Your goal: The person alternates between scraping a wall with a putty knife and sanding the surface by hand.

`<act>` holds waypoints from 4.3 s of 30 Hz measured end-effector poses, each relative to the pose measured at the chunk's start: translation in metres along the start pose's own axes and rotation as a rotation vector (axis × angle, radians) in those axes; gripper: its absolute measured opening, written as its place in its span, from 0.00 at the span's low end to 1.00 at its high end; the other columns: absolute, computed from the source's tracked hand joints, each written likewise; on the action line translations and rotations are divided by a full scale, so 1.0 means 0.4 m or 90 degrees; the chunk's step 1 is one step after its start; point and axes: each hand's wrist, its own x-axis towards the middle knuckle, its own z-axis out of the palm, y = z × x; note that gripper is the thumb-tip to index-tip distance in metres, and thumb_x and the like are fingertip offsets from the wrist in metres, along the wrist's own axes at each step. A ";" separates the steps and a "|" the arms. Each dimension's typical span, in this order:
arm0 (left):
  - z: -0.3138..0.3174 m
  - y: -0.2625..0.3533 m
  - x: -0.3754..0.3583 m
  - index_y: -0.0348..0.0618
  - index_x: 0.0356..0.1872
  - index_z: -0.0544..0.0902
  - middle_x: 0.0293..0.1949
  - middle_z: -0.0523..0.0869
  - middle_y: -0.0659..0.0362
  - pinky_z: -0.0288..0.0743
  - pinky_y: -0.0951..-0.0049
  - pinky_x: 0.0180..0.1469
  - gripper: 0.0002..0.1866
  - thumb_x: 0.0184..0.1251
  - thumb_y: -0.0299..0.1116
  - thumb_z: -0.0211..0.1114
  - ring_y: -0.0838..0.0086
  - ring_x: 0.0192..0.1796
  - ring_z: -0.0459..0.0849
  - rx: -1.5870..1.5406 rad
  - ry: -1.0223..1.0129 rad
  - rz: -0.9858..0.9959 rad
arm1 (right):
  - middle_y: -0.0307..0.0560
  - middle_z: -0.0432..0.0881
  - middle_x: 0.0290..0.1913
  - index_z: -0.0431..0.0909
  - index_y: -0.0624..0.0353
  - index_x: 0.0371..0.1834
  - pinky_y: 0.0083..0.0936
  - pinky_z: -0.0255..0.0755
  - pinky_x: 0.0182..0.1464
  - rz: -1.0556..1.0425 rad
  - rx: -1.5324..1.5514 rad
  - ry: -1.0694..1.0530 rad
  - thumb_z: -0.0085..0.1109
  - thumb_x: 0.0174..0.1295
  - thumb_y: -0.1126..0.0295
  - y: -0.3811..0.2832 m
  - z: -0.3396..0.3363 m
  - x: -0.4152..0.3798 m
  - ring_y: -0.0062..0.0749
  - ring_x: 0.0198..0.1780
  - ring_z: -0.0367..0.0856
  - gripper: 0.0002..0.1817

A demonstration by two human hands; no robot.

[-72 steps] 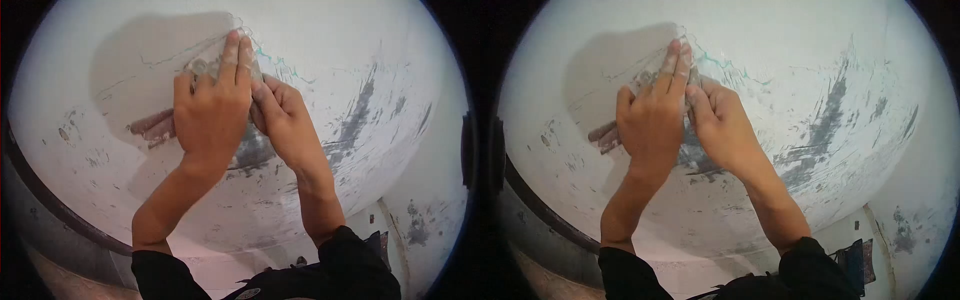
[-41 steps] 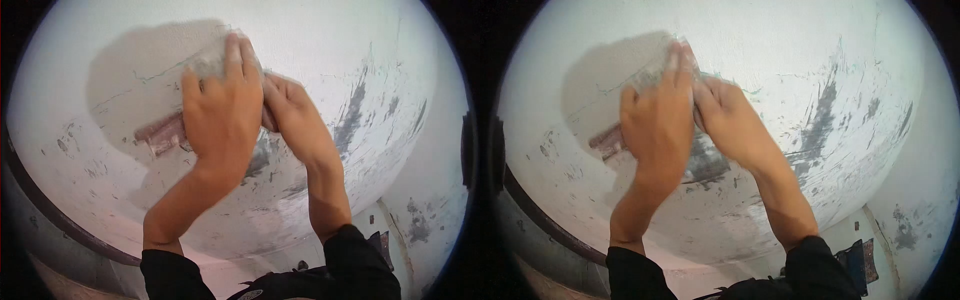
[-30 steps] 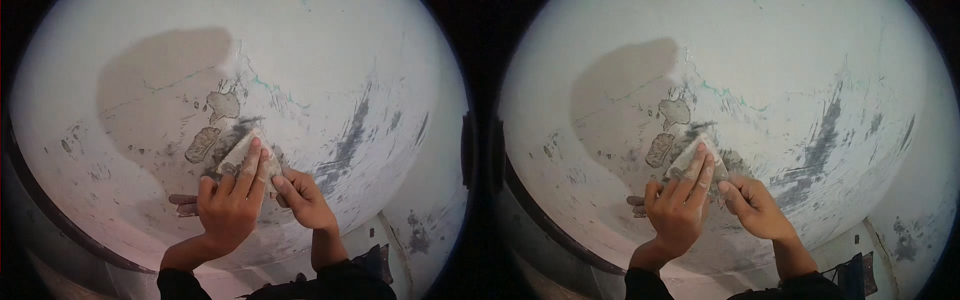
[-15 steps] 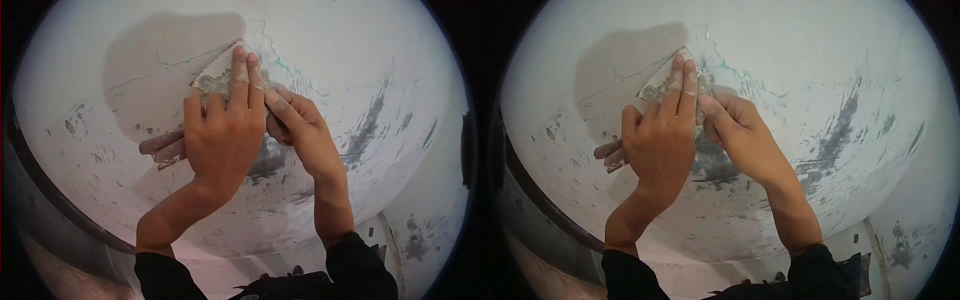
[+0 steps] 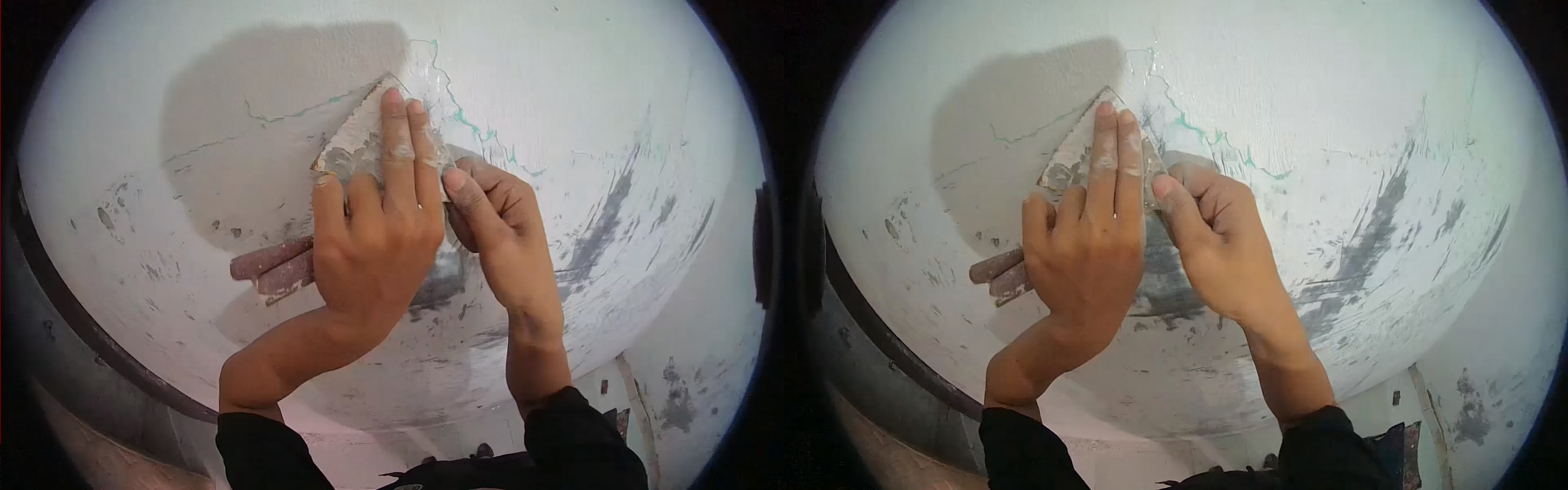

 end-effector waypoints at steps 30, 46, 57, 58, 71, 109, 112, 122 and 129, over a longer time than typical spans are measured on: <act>-0.006 0.010 0.045 0.39 0.56 0.86 0.58 0.86 0.50 0.73 0.75 0.45 0.21 0.62 0.31 0.64 0.80 0.18 0.72 -0.128 -0.008 -0.038 | 0.32 0.71 0.20 0.80 0.69 0.30 0.19 0.56 0.24 -0.091 -0.149 0.150 0.51 0.75 0.69 -0.016 0.040 0.042 0.12 0.24 0.60 0.17; -0.005 -0.002 0.069 0.40 0.58 0.85 0.61 0.84 0.51 0.72 0.76 0.44 0.22 0.62 0.34 0.64 0.79 0.21 0.77 -0.188 0.000 -0.058 | 0.33 0.67 0.18 0.76 0.68 0.26 0.21 0.56 0.24 -0.081 -0.111 0.152 0.51 0.74 0.69 -0.031 0.037 0.034 0.13 0.24 0.59 0.18; -0.023 -0.007 0.100 0.38 0.61 0.82 0.59 0.85 0.51 0.72 0.76 0.48 0.26 0.59 0.33 0.66 0.79 0.20 0.78 -0.124 -0.071 -0.063 | 0.35 0.73 0.18 0.80 0.72 0.32 0.21 0.59 0.24 -0.190 -0.142 0.174 0.50 0.74 0.67 -0.025 0.050 0.078 0.13 0.23 0.63 0.18; -0.019 -0.009 0.111 0.38 0.61 0.82 0.59 0.85 0.51 0.72 0.76 0.48 0.27 0.58 0.32 0.66 0.79 0.20 0.78 -0.116 -0.073 -0.059 | 0.35 0.72 0.18 0.80 0.72 0.31 0.21 0.59 0.24 -0.164 -0.153 0.169 0.50 0.74 0.67 -0.044 0.048 0.073 0.13 0.23 0.63 0.18; -0.154 -0.003 -0.063 0.45 0.63 0.81 0.65 0.82 0.58 0.64 0.78 0.36 0.26 0.60 0.24 0.66 0.82 0.45 0.87 -0.440 -0.114 -0.054 | 0.39 0.68 0.22 0.73 0.68 0.31 0.22 0.60 0.29 -0.014 -0.258 0.136 0.52 0.74 0.69 -0.018 -0.004 -0.195 0.19 0.27 0.61 0.14; -0.715 0.468 -0.554 0.34 0.54 0.81 0.41 0.86 0.60 0.76 0.77 0.45 0.17 0.78 0.38 0.58 0.78 0.42 0.82 -1.149 -1.195 -0.815 | 0.50 0.78 0.18 0.77 0.60 0.31 0.35 0.71 0.33 0.483 -0.261 -0.086 0.53 0.73 0.64 0.034 -0.452 -0.970 0.45 0.23 0.80 0.14; -0.754 0.487 -0.501 0.33 0.54 0.80 0.43 0.86 0.59 0.75 0.75 0.47 0.16 0.76 0.36 0.60 0.78 0.43 0.81 -1.152 -1.162 -0.964 | 0.48 0.82 0.27 0.79 0.59 0.36 0.36 0.71 0.40 0.357 -0.386 -0.057 0.60 0.68 0.66 0.013 -0.451 -0.995 0.43 0.29 0.82 0.08; -0.727 0.463 -0.456 0.34 0.45 0.81 0.34 0.83 0.62 0.71 0.77 0.39 0.16 0.78 0.40 0.57 0.81 0.35 0.76 -1.081 -1.093 -0.878 | 0.43 0.74 0.67 0.74 0.49 0.66 0.37 0.64 0.60 0.094 -0.605 -0.125 0.71 0.56 0.66 -0.054 -0.446 -0.978 0.40 0.60 0.73 0.32; -0.710 0.421 -0.451 0.36 0.50 0.83 0.34 0.83 0.64 0.71 0.77 0.34 0.14 0.78 0.37 0.57 0.82 0.33 0.77 -1.080 -1.011 -0.876 | 0.35 0.76 0.68 0.80 0.43 0.61 0.33 0.65 0.60 -0.070 -0.747 -0.152 0.69 0.55 0.70 0.025 -0.414 -0.966 0.28 0.59 0.76 0.27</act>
